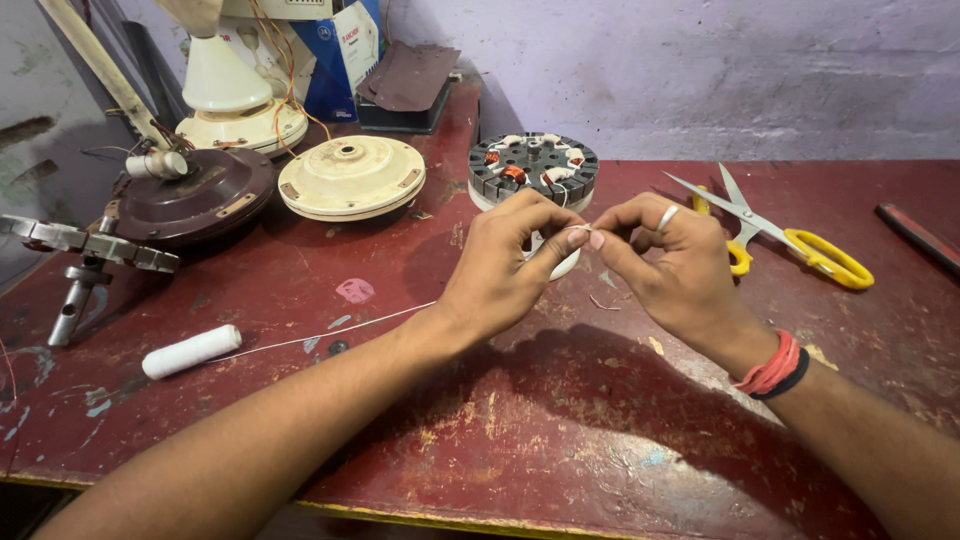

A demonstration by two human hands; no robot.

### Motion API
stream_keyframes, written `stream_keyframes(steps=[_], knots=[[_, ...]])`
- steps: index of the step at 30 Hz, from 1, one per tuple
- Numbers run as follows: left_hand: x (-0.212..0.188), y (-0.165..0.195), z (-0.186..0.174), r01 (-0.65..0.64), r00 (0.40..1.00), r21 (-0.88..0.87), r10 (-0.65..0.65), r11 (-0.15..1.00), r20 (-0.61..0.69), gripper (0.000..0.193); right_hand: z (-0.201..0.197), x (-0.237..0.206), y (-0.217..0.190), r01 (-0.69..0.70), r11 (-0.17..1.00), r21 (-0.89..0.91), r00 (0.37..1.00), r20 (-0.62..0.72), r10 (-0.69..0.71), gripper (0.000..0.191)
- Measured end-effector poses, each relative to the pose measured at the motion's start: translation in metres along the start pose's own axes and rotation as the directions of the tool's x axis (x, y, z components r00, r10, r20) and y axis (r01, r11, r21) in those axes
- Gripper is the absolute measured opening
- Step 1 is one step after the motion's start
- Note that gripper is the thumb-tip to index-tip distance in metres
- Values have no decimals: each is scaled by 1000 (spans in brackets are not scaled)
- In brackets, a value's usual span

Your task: The person ties white thread around a circular electrical component mounted on a stand, then uses scissors to cut the thread. The process is repeated multiple times as the person secures the component with thread.

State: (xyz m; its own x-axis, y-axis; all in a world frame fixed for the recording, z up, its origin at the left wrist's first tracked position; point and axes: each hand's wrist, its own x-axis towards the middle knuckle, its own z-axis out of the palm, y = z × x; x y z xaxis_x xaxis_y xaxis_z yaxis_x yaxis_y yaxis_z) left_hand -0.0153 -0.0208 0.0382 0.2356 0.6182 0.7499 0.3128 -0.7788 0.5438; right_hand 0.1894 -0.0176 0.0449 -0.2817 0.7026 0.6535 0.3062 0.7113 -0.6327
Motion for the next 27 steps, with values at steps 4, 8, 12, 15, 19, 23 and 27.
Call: stream_keyframes(steps=[4, 8, 12, 15, 19, 23, 27], knots=[[1, 2, 0, -18, 999, 7, 18, 1000, -42, 18, 2, -2, -1, 42, 998, -53, 999, -6, -43, 9], [0, 5, -2, -81, 995, 71, 85, 994, -48, 16, 2, -2, -5, 61, 984, -170, 997, -31, -67, 9], [-1, 7, -9, -298, 954, 269, 297, 916, 43, 16, 1, -2, -8, 201, 954, -223, 978, -15, -210, 8], [3, 9, -14, -412, 911, 336, 391, 847, 133, 19, 1, -2, -8, 208, 956, -209, 976, -14, -215, 8], [8, 8, -18, -462, 886, 362, 398, 810, 238, 18, 2, -2, -7, 202, 960, -195, 977, -31, -212, 8], [11, 7, -22, -460, 880, 293, 387, 838, 274, 17, 4, -2, -4, 92, 992, -84, 994, -55, -96, 8], [7, 7, -20, -360, 917, 163, 315, 919, 246, 17, 4, -3, -2, -99, 994, 33, 995, -24, 100, 10]])
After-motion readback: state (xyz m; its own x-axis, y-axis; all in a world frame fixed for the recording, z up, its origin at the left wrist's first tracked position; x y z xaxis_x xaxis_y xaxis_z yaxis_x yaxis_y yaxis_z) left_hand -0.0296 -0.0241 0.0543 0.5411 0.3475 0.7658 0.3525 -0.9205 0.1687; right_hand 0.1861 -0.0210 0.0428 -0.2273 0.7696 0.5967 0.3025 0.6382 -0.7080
